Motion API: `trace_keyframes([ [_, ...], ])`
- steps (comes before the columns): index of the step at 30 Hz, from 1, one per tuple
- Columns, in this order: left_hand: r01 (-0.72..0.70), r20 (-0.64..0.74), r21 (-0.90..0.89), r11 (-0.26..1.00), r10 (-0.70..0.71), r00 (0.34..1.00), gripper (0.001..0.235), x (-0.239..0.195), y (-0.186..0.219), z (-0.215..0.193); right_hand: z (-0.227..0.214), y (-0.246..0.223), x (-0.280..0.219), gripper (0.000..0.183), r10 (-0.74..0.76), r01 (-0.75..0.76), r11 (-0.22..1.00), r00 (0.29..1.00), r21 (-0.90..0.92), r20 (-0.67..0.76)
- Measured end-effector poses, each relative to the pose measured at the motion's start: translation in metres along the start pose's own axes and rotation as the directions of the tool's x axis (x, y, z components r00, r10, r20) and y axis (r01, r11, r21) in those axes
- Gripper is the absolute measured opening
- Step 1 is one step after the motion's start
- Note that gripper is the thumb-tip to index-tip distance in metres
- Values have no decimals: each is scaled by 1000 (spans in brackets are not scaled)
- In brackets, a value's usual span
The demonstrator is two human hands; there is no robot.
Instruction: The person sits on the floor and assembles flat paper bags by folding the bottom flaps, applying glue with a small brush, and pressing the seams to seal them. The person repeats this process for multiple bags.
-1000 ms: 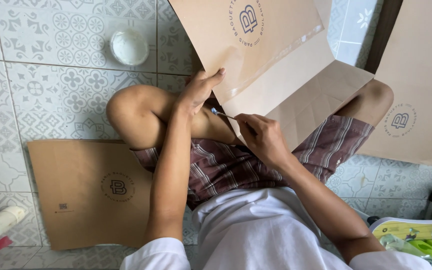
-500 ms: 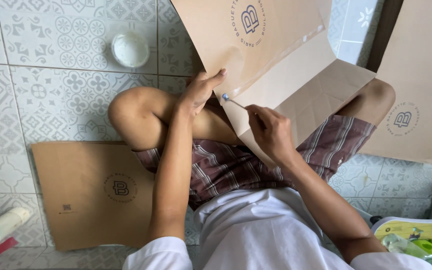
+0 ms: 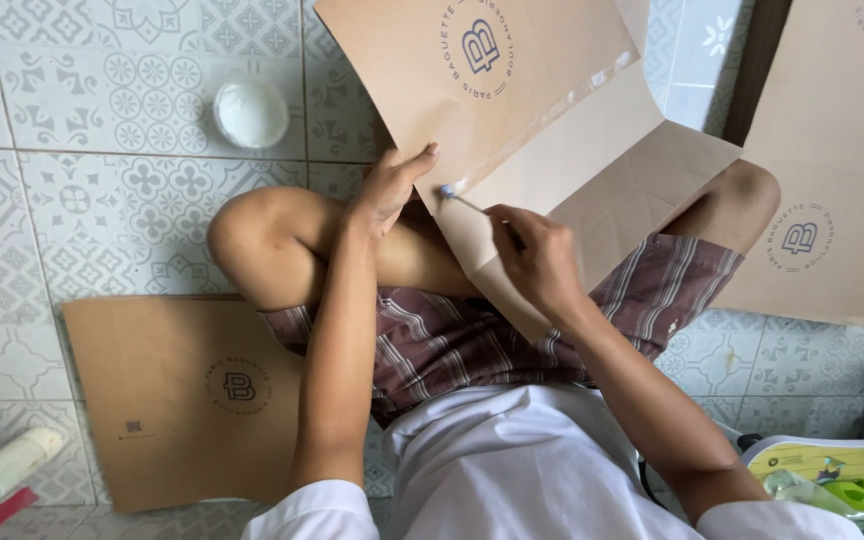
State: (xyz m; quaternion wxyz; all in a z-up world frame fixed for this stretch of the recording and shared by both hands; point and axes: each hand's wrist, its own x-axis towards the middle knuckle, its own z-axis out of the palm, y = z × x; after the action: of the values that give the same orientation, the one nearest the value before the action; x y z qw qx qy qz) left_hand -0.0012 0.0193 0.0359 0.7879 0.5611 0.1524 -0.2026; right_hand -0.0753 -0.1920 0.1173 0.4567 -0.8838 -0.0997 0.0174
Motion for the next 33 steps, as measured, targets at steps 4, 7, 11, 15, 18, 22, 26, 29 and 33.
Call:
trace_keyframes([
  [4,-4,-2,45,999,4,1000,32,30,-11,-4,-9,30,27,15,-21,21,996,1000,-82,9],
  [7,13,-272,83,996,10,962,60,68,-18,-15,-46,60,54,19,-43,33,989,997,-146,-61],
  [11,-41,-447,514,857,308,840,84,106,-47,-54,-84,82,84,15,47,-70,974,993,-217,-111],
  [15,225,-476,830,511,436,764,87,94,-27,-52,-89,112,105,18,99,-129,963,986,-236,-132],
  [18,294,-423,882,368,343,838,64,80,-8,-38,-74,136,113,14,156,-180,972,975,-154,-158],
  [22,298,-379,915,273,322,868,57,87,-16,-38,-60,166,132,12,141,-168,961,981,-222,-129],
  [26,365,-414,905,221,248,876,56,88,-12,-33,-53,192,150,14,125,-151,942,987,-298,-106],
  [29,400,-449,886,235,219,866,54,88,-12,-29,-38,198,149,13,83,-114,924,992,-364,-99],
  [33,413,-458,881,229,198,867,53,87,-7,-27,9,185,135,13,27,-47,933,998,-357,-62],
])
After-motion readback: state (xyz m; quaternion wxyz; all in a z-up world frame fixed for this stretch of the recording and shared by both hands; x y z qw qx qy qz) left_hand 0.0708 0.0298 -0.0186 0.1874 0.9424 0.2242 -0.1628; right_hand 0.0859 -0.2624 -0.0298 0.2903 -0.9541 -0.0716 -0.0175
